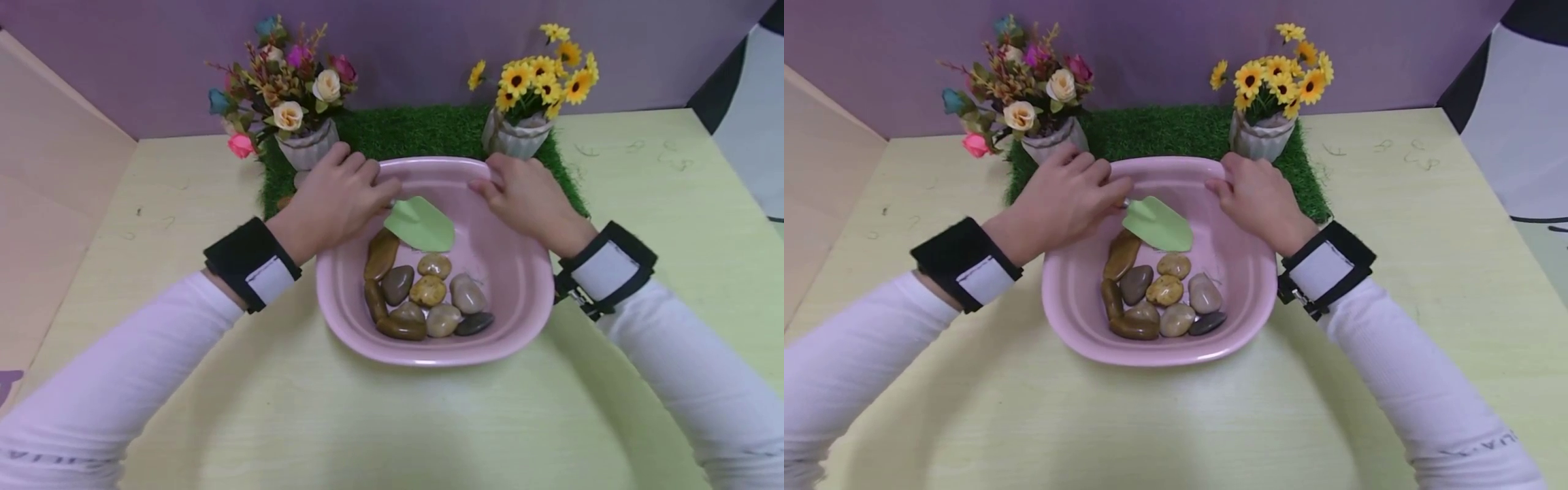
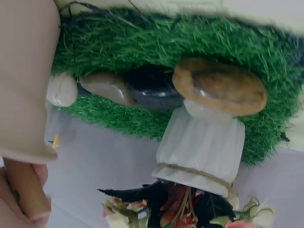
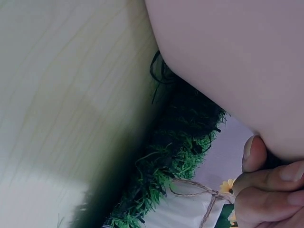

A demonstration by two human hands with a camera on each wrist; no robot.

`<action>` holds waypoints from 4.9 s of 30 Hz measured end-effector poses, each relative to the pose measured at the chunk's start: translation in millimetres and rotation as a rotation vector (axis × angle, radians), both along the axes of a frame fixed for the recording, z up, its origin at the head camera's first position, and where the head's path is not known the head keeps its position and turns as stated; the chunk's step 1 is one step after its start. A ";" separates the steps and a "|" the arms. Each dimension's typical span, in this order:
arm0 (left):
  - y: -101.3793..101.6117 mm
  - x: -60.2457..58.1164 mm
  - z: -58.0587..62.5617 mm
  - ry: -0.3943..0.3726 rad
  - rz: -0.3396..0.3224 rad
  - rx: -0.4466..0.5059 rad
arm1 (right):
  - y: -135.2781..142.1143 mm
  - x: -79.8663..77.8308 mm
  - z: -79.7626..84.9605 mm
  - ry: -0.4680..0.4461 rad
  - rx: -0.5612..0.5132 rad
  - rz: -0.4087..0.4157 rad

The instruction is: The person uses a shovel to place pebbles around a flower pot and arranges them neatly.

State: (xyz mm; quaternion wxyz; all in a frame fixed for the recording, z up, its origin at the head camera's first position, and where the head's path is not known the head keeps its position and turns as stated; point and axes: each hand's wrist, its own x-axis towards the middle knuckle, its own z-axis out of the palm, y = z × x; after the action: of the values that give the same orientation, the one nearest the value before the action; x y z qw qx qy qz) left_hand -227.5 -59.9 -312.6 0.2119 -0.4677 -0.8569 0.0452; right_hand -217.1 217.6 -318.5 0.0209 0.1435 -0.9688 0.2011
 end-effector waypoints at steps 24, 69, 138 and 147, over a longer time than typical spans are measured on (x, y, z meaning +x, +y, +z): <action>6.0 -0.7 -8.8 0.008 0.020 0.004 | 0.1 -0.8 -0.1 0.005 -0.009 -0.003; 13.4 -15.1 -5.8 -0.389 -0.140 -0.168 | -1.4 0.2 -1.3 -0.002 0.004 -0.006; 7.8 11.5 -7.5 -0.622 -0.084 0.116 | -4.9 -1.6 -1.7 0.035 0.028 0.027; 8.4 14.8 -5.7 -0.610 0.038 0.153 | -2.6 0.2 -1.1 0.040 0.023 0.031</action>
State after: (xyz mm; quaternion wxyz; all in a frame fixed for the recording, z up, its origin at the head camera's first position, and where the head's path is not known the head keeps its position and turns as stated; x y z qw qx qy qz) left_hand -212.7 -51.5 -318.4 -0.0213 -0.4262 -0.8905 -0.1580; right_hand -216.8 215.0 -319.6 0.0357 0.1626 -0.9681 0.1872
